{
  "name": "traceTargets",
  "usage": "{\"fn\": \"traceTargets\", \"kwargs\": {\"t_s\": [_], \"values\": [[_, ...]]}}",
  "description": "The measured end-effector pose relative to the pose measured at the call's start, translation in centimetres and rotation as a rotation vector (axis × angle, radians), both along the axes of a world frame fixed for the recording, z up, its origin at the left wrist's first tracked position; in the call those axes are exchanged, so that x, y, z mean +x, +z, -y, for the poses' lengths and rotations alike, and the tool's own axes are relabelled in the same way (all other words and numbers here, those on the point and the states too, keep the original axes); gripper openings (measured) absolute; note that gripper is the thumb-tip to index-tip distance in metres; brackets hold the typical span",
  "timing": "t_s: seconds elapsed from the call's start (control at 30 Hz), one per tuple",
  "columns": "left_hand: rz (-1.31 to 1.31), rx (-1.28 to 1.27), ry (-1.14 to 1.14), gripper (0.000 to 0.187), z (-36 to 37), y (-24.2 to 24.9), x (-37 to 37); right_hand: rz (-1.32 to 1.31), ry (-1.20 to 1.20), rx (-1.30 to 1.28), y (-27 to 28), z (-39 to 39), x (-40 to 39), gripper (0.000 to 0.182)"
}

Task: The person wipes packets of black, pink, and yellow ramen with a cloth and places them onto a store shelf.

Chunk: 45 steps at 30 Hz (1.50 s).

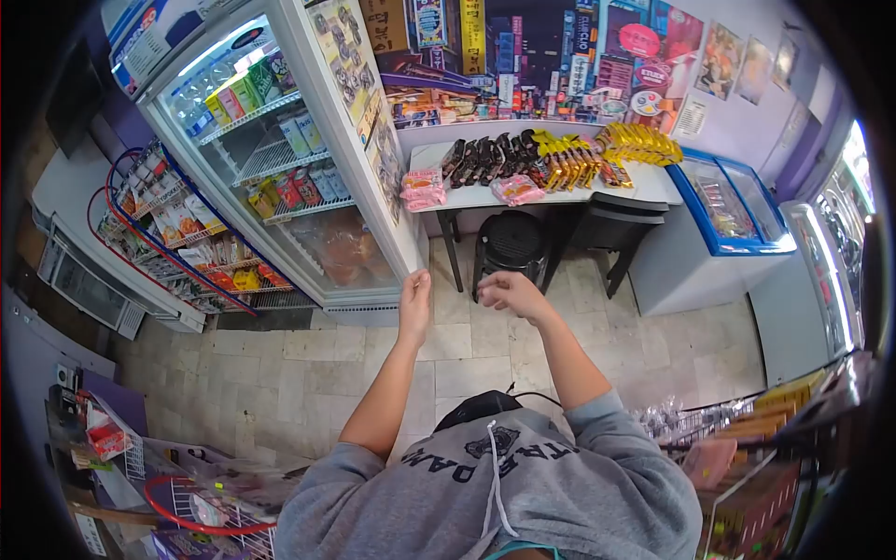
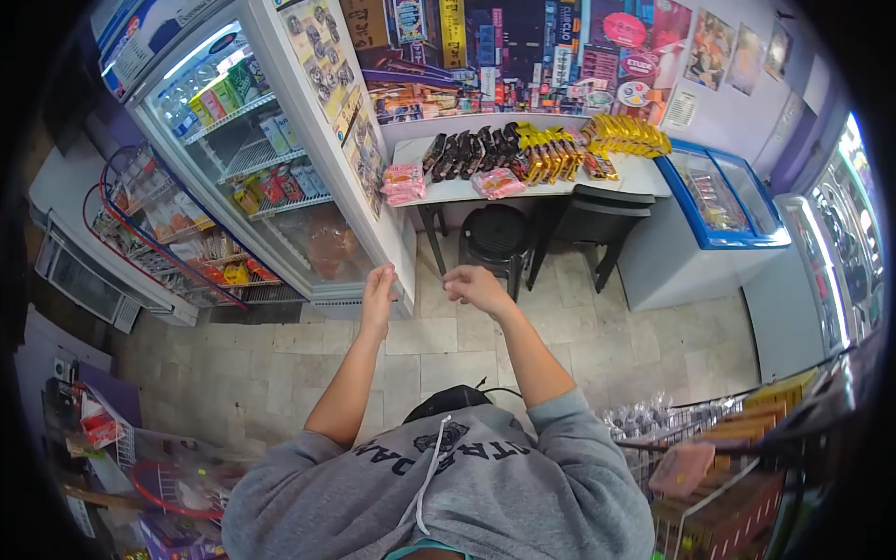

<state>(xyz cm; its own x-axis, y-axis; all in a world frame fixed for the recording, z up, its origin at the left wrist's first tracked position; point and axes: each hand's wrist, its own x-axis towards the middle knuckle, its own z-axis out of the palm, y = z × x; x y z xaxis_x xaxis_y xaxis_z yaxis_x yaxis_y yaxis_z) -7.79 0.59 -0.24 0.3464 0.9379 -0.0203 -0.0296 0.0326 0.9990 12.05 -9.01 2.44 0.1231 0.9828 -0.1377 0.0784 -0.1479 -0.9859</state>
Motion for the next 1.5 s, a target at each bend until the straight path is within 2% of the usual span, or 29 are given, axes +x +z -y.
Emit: {"fn": "traceTargets", "kwargs": {"t_s": [0.1, 0.2, 0.27, 0.33, 0.4, 0.47, 0.57, 0.7, 0.77, 0.8, 0.83, 0.9, 0.97, 1.03, 1.07, 1.13, 1.23, 1.3, 1.37, 1.4, 1.47, 1.5], "values": [[-0.034, -0.004, 0.063, 0.044, -5.8, -1.1, 1.9, -0.148, -0.036, -0.098, -1.8, -7.3, 1.7, 0.027], [-0.045, -0.012, 0.132, 0.039, -11.1, -1.7, 4.8, -0.185, -0.106, -0.121, -5.4, -14.0, 4.7, 0.027], [-0.114, -0.069, -0.002, 0.046, -15.0, -4.4, 6.8, -0.133, -0.246, -0.14, -7.8, -17.8, 7.5, 0.025], [-0.133, -0.134, -0.084, 0.045, -18.2, -7.3, 9.5, -0.28, -0.467, -0.173, -9.8, -20.6, 10.6, 0.026], [-0.134, -0.193, -0.168, 0.044, -20.9, -7.7, 12.8, -0.353, -0.668, -0.201, -11.7, -23.3, 14.3, 0.028], [-0.271, -0.346, -0.349, 0.043, -22.7, -7.3, 15.7, -0.327, -0.861, -0.215, -14.0, -25.8, 18.1, 0.025], [-0.365, -0.38, -0.505, 0.044, -25.8, -9.1, 19.7, -0.289, -1.051, -0.226, -18.6, -28.6, 23.5, 0.019], [-0.385, -0.447, -0.593, 0.042, -27.8, -9.5, 22.1, -0.271, -1.176, -0.321, -24.7, -32.6, 28.4, 0.02], [-0.39, -0.487, -0.609, 0.042, -29.2, -10.4, 22.0, -0.189, -1.346, -0.39, -27.3, -34.2, 30.0, 0.044], [-0.38, -0.521, -0.64, 0.042, -29.7, -10.8, 21.7, -0.236, -1.437, -0.429, -28.4, -34.7, 30.6, 0.043], [-0.363, -0.545, -0.664, 0.042, -30.5, -11.0, 21.8, -0.226, -1.407, -0.439, -27.0, -35.1, 30.8, 0.043], [-0.373, -0.575, -0.629, 0.041, -31.3, -11.2, 21.9, -0.457, -1.411, -0.391, -25.8, -34.9, 29.8, 0.036], [-0.393, -0.603, -0.616, 0.041, -31.4, -11.3, 22.2, -0.725, -1.188, -0.271, -26.3, -33.7, 30.1, 0.026], [-0.416, -0.667, -0.651, 0.041, -31.2, -11.5, 23.8, -0.918, -1.075, -0.211, -25.4, -32.8, 29.4, 0.023], [-0.392, -0.701, -0.676, 0.05, -31.3, -12.3, 24.5, -0.915, -1.066, -0.222, -25.4, -32.0, 29.4, 0.023], [-0.36, -0.768, -0.605, 0.057, -30.7, -13.7, 26.4, -0.955, -0.838, -0.283, -25.3, -30.2, 29.4, 0.029], [-0.359, -0.846, -0.491, 0.07, -30.4, -15.2, 29.3, -0.975, -0.82, -0.161, -25.1, -29.1, 28.3, 0.019], [-0.385, -0.87, -0.438, 0.075, -30.4, -16.2, 30.5, -0.942, -0.794, -0.192, -25.0, -28.7, 28.5, 0.019], [-0.264, -0.959, -0.368, 0.103, -30.8, -18.2, 31.5, -0.91, -0.806, -0.221, -25.4, -29.1, 28.6, 0.024], [-0.263, -0.961, -0.365, 0.103, -30.8, -19.2, 32.0, -0.909, -0.804, -0.224, -25.4, -29.3, 28.9, 0.024], [-0.163, -0.932, -0.317, 0.084, -30.6, -20.1, 33.0, -0.846, -0.782, -0.306, -24.9, -29.9, 29.6, 0.041], [-0.163, -0.933, -0.326, 0.084, -30.6, -20.5, 33.6, -0.843, -0.791, -0.303, -25.1, -30.3, 29.6, 0.041]]}}
